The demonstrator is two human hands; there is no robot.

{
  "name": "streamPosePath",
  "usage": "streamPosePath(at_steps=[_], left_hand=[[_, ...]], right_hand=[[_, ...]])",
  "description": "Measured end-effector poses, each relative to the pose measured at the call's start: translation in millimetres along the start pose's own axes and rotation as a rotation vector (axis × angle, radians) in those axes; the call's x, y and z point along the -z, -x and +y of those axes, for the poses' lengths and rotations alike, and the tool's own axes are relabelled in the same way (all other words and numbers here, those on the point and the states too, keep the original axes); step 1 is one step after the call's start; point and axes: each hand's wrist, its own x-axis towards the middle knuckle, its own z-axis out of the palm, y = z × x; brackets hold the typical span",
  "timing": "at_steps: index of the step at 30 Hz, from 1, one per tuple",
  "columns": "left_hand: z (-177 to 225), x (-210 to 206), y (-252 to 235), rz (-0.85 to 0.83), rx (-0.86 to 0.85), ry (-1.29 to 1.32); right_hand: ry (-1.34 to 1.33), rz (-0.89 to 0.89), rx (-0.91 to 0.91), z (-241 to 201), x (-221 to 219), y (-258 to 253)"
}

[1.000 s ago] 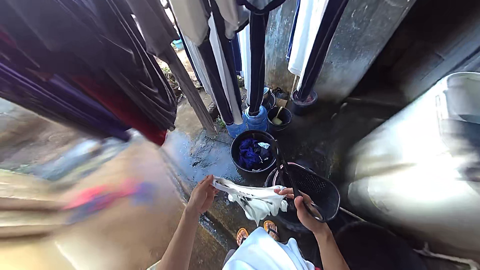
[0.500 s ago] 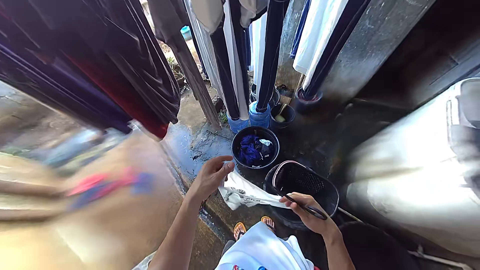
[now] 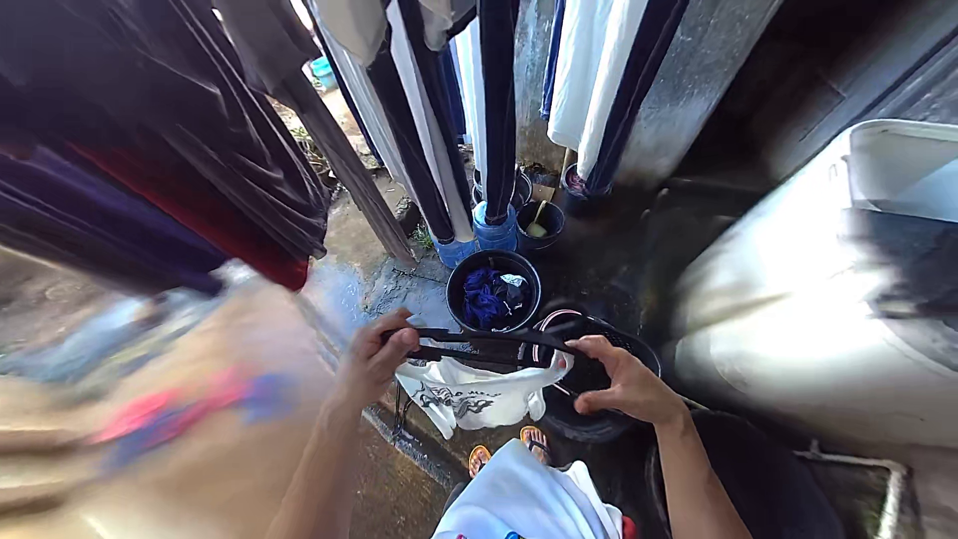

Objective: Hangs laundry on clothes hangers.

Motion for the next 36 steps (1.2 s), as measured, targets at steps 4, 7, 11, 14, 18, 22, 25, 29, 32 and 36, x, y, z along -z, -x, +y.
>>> streamPosePath(at_steps=[4,7,11,14,18,22,25,29,32,36], left_hand=[[21.7,-16.9,9.3,0.115,-0.113,-0.070],[41.0,-32.6,12.3,0.215,-0.261,-0.180],[56.7,-42.3,13.7,0.323,-0.360,-0.265],[52.4,-49.8,14.1,0.444,-0.361,-0.375],[41.1,-70.3,21.4,0.441,-0.314,-0.558],[33.2,-89.9,30.0,0.125,-0.255,-0.433],[27.3,-91.3,29.5,0.267,-0.210,-0.454],[18.4,-91.4,28.0,0.577,-0.142,-0.437],[18.9,-63.6,32.9,0.715,0.026,0.027],[22.0,-15.9,57.2,0.678,0.063,0.289]], right_hand=[[0.447,0.639,0.050,-10.5,-44.8,-15.2],[0.640,0.900,0.209,2.7,-62.3,-29.7],[0.807,1.094,0.472,27.6,-57.4,-37.9],[0.822,1.098,0.442,18.6,-52.9,-33.2],[0.899,0.854,-0.076,-8.6,-48.3,-21.1],[0.854,0.721,-0.276,-10.2,-34.9,-7.3],[0.659,0.882,-0.125,-7.9,-36.1,-3.9],[0.402,0.887,-0.145,-2.0,-42.7,-6.6],[-0.277,0.635,-0.382,9.5,-40.5,-14.1],[-1.068,0.441,-0.336,4.2,-30.2,-20.0]])
